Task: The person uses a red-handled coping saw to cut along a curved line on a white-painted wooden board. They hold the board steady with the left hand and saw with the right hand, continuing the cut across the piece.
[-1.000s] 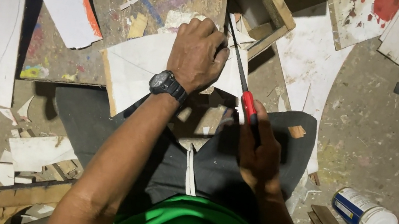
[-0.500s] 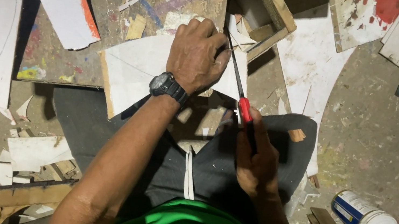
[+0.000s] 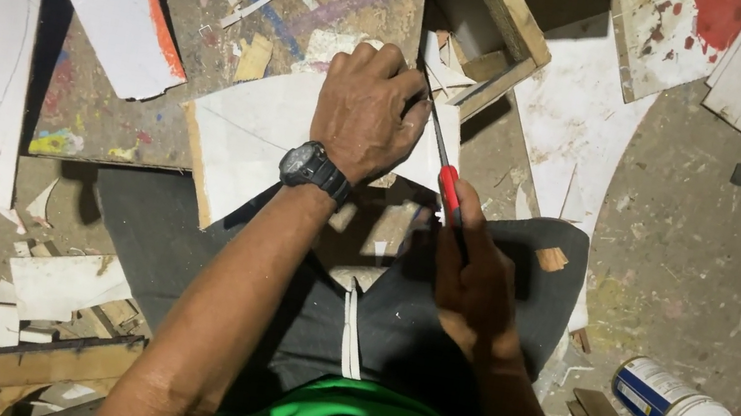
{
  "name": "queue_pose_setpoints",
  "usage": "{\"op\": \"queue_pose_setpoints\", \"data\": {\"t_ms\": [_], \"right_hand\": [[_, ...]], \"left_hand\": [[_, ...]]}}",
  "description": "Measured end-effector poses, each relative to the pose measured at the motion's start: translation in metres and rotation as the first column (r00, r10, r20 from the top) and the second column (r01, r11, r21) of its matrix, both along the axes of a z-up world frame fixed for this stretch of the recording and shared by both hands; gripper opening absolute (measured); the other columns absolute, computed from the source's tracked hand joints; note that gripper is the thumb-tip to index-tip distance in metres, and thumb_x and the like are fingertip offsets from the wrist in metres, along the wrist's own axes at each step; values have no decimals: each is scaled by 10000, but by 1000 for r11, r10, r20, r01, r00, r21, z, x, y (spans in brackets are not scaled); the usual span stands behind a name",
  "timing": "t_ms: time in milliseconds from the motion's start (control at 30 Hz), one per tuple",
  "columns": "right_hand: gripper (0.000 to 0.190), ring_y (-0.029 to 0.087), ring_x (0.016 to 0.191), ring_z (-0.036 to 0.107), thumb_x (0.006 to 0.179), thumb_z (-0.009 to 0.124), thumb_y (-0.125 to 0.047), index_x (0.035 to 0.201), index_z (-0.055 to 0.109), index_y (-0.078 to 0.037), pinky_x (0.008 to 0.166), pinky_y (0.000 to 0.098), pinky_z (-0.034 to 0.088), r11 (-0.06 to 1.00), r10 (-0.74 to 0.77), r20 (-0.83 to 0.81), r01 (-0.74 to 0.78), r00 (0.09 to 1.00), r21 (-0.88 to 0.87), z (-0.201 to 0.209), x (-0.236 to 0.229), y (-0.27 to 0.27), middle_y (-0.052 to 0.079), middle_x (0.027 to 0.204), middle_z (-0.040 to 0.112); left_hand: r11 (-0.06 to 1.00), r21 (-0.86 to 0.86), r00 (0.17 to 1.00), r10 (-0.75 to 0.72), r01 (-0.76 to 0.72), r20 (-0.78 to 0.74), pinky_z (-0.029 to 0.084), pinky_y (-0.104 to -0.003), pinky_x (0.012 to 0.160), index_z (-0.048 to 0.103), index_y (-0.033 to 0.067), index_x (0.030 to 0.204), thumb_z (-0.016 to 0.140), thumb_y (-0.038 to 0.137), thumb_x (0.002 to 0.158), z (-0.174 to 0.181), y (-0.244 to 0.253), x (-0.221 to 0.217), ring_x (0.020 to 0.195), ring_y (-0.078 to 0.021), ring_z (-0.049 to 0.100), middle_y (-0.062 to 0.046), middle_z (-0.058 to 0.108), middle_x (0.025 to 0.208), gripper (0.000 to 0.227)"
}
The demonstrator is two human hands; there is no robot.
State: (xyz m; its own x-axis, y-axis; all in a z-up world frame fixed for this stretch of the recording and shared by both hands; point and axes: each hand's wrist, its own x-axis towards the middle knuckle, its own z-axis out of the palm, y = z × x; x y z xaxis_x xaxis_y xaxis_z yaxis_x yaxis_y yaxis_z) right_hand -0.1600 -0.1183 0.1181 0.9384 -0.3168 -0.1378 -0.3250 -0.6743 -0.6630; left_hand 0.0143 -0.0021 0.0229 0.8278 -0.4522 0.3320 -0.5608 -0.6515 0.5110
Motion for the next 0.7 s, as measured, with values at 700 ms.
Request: {"op": "queue_pose_setpoints", "data": {"t_ms": [700], "right_hand": [[521,501,1095,663,1002,552,-216,1520,505,-246,845,587,557,993,-60,-56,65,997,100,-15,-24,13,318,1214,689]], "left_hand": [[998,61,975,19,-33,222,401,-405,773,528,145,853,585,328,1034,0,5,-11,851,-261,516,-16,450,831,264]]}}
